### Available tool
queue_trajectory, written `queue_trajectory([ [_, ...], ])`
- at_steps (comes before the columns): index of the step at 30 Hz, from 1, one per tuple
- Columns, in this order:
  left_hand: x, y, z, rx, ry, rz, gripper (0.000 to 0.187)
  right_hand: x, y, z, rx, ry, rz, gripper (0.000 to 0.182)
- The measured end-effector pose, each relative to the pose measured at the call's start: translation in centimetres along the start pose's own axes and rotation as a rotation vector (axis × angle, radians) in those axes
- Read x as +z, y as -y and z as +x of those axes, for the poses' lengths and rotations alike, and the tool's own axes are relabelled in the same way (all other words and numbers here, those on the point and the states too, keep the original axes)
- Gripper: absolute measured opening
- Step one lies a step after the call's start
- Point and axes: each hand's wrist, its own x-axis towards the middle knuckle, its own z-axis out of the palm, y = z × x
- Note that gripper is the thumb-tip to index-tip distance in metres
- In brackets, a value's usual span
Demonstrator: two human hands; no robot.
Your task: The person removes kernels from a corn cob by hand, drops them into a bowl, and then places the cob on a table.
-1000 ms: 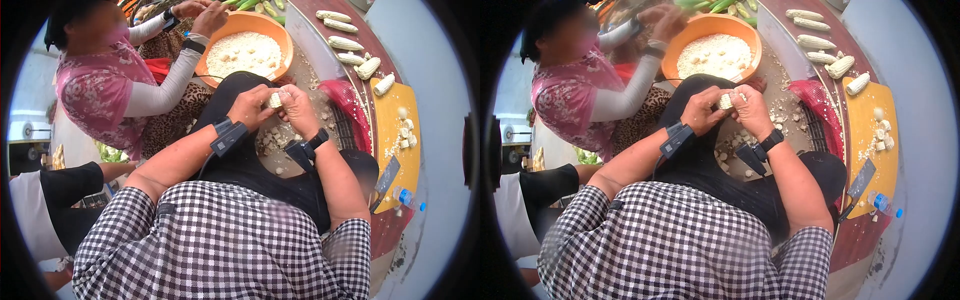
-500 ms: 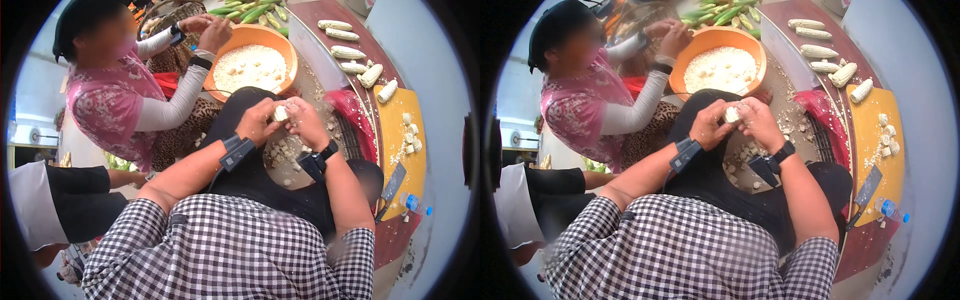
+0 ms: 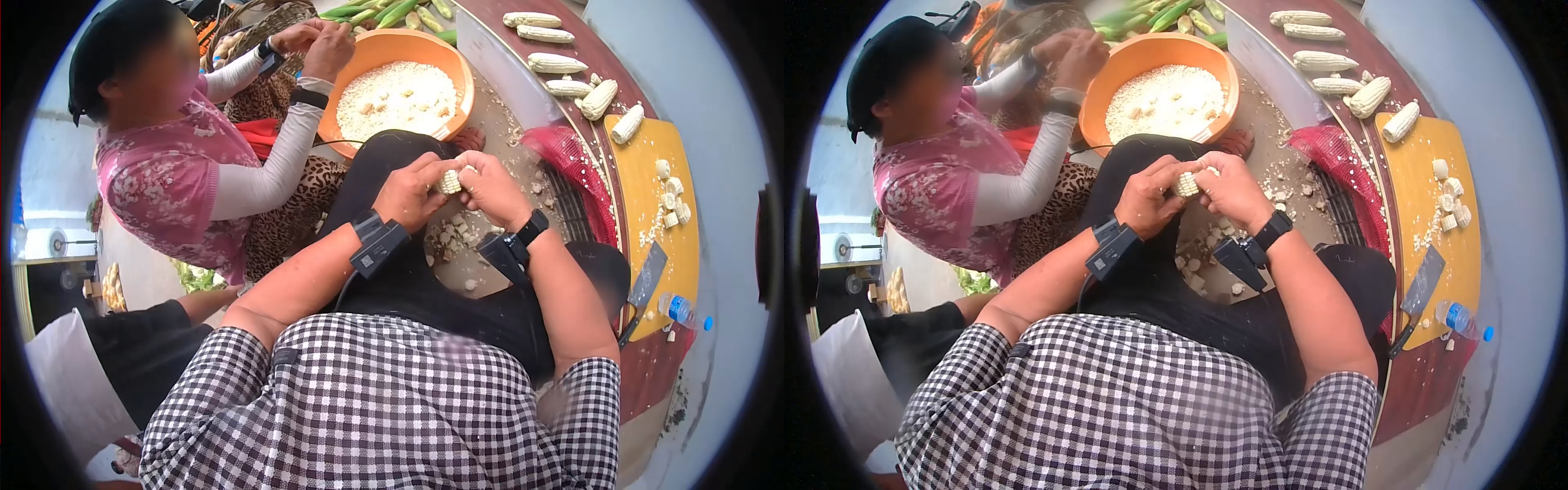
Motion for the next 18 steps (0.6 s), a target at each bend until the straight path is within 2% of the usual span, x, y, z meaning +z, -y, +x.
queue_trajectory([
  [7, -0.3, 0.2, 0.2, 0.013, -0.009, -0.04, 0.046, 0.3, 0.5, -0.3, -0.034, -0.018, 0.281, 0.013],
  [10, -0.5, -0.1, 0.4, 0.005, -0.032, -0.072, 0.044, 1.1, 1.6, -1.1, -0.092, -0.046, 0.236, 0.025],
  [13, -0.2, -0.4, 0.5, 0.014, -0.07, -0.071, 0.046, 1.5, -0.1, -0.4, -0.206, -0.056, 0.151, 0.036],
  [18, 0.2, -0.1, 0.5, -0.005, -0.061, -0.038, 0.05, 1.8, -0.7, -0.2, -0.271, -0.071, 0.179, 0.033],
])
